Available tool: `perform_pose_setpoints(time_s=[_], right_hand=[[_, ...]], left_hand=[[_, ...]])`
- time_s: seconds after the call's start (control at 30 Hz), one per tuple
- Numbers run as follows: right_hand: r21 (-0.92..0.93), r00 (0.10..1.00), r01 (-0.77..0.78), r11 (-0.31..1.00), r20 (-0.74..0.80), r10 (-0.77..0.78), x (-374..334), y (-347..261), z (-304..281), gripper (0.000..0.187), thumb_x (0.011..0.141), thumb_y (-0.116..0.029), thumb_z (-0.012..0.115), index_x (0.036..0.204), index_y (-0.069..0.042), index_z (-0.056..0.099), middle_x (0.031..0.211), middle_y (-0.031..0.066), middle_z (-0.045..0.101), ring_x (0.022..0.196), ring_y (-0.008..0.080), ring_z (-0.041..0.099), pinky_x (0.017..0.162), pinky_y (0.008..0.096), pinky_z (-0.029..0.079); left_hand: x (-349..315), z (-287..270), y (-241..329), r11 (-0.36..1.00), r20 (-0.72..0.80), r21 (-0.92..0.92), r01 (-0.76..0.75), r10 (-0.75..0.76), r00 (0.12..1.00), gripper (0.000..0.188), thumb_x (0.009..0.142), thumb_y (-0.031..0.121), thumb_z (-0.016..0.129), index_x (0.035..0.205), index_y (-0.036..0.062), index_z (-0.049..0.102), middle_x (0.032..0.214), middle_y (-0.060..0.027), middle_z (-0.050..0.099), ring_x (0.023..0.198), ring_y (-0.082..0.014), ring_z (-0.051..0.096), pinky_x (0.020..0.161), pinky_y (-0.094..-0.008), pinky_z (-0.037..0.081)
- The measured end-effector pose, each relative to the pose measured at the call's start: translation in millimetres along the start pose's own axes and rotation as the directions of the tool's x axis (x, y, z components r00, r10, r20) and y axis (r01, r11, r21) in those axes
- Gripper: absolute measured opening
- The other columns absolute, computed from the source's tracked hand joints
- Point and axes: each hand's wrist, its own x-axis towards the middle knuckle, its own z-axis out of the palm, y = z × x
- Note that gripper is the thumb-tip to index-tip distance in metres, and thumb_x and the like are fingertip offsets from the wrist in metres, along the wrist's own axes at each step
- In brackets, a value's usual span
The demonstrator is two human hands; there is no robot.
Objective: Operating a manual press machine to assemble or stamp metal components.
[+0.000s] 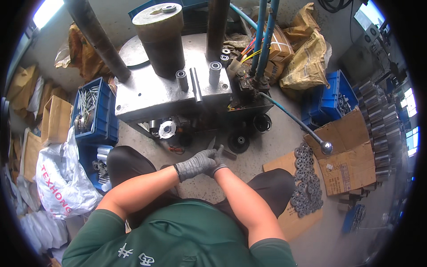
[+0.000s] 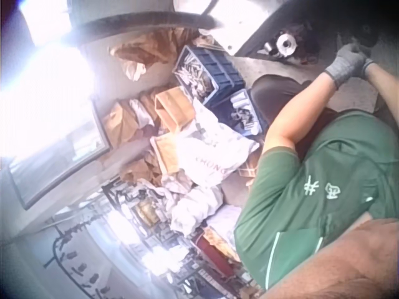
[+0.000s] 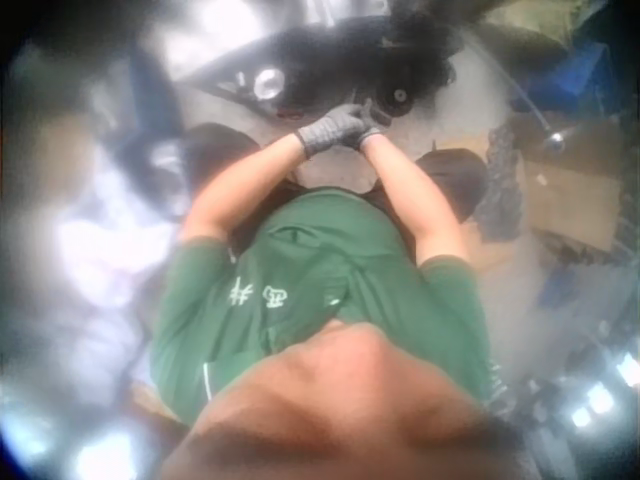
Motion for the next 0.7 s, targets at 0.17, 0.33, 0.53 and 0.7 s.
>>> perform_pose_setpoints(time_s=[0.17,0.33,0.53,0.7], right_hand=[[-0.187,0.978,-0.036,0.982,-0.207,-0.003,34.5,-56.9,-64.6,0.065,0.099,-0.053,0.063,0.151,-0.017,0.046,0.149,0.0042,0.053,0.128,0.0254,0.057,0.112,0.044,0.044],[-0.565,0.943,-0.144,0.812,-0.328,-0.061,5.0,-3.5,-88.1,0.072,0.096,-0.056,0.065,0.152,-0.014,0.044,0.149,0.0069,0.053,0.129,0.0259,0.057,0.111,0.0404,0.044],[-0.864,0.907,-0.274,0.423,-0.379,-0.186,-11.0,-11.4,-25.3,0.082,0.092,-0.06,0.067,0.153,-0.011,0.042,0.148,0.0102,0.053,0.13,0.0263,0.056,0.11,0.0361,0.044],[-0.93,0.89,-0.367,0.001,-0.352,-0.291,5.8,17.1,25.2,0.089,0.089,-0.063,0.069,0.154,-0.009,0.04,0.148,0.0129,0.054,0.131,0.0268,0.055,0.11,0.0325,0.043]], left_hand=[[-21.2,-37.2,31.2,0.79,0.136,0.539,-0.292,0.26,0.956,0.034,0.086,0.023,0.071,0.112,0.0024,0.065,0.093,-0.0154,0.076,0.092,-0.0356,0.074,0.081,-0.0422,0.058],[-15.3,-15.5,8.7,0.651,0.013,0.645,-0.4,0.514,0.858,0.017,0.076,0.021,0.07,0.086,0.0083,0.073,0.079,-0.016,0.073,0.08,-0.0361,0.074,0.072,-0.0461,0.059],[-24.4,-10.2,34.8,0.638,0.148,0.619,-0.458,0.478,0.866,0.01,0.075,0.011,0.068,0.084,0.0082,0.073,0.078,-0.0146,0.072,0.078,-0.0335,0.073,0.07,-0.0452,0.058],[-16.1,-15.5,26.9,0.576,0.079,0.677,-0.459,0.563,0.822,0.017,0.077,0.013,0.071,0.093,0.0089,0.071,0.085,-0.0137,0.072,0.084,-0.0309,0.073,0.075,-0.0429,0.057]])
